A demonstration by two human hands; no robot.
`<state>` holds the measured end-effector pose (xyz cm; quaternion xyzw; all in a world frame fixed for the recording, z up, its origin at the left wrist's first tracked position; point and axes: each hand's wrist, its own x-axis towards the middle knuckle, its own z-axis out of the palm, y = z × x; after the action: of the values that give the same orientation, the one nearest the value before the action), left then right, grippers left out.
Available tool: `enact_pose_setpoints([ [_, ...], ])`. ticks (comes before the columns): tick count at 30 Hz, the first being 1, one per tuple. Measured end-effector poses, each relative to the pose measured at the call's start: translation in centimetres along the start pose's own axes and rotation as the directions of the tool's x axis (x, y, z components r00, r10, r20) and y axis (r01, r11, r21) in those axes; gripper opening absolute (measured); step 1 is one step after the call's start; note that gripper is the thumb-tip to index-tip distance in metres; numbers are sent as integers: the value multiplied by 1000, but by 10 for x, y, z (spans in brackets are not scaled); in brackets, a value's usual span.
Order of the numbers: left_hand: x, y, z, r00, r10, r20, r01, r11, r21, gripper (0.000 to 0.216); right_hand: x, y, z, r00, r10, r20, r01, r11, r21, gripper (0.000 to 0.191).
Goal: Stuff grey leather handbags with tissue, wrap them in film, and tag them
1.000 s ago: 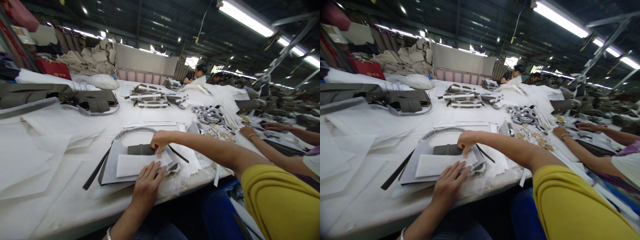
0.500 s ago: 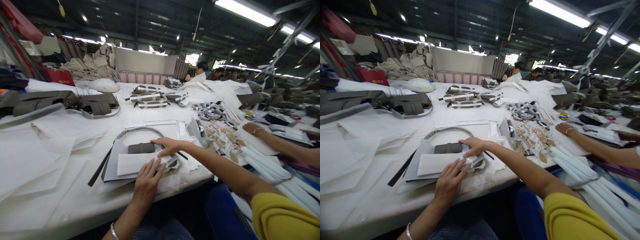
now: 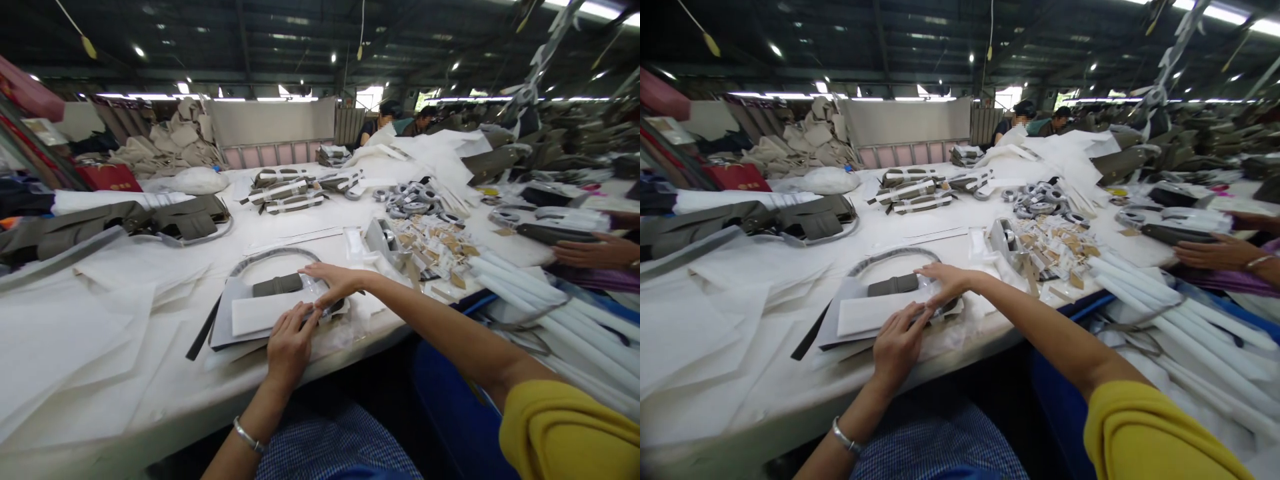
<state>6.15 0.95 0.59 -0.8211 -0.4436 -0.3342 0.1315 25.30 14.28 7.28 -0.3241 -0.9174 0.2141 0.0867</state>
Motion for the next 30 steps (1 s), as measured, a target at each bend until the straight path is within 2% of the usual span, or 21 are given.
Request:
enact_pose_setpoints([
  [5, 0, 1, 0, 1000, 6, 4, -6, 1000, -13, 41, -16, 1, 24, 996, 57, -67, -58, 998, -23, 81],
  [9, -1, -1, -1, 999, 29, 31, -29, 1000, 7, 43, -13, -1, 49, 963, 107, -249, -126, 990, -63, 48],
  [12, -2, -2, -2, 997, 61, 41, -62, 998, 20, 45, -8, -1, 53, 932, 122, -341, -154, 986, -69, 42],
  [16, -2, -5, -2, 996, 86, 23, -86, 996, 20, 43, -10, -5, 38, 933, 78, -352, -106, 992, -63, 40],
  [20, -3, -6, 2, 996, 84, -39, -84, 996, 1, 42, -36, -24, 34, 864, -12, -503, -31, 996, -78, 31],
  [22, -3, -6, 3, 996, 62, -70, -64, 998, -25, 39, -54, -36, 42, 845, -85, -529, 8, 989, -147, 29],
  [26, -2, -4, 3, 998, 6, -69, -12, 997, -78, 25, -78, -47, 72, 869, -191, -456, 13, 931, -365, 40],
  [30, -2, -2, 3, 999, -7, -52, 2, 997, -83, 19, -86, -45, 93, 834, -270, -481, 17, 884, -467, 39],
])
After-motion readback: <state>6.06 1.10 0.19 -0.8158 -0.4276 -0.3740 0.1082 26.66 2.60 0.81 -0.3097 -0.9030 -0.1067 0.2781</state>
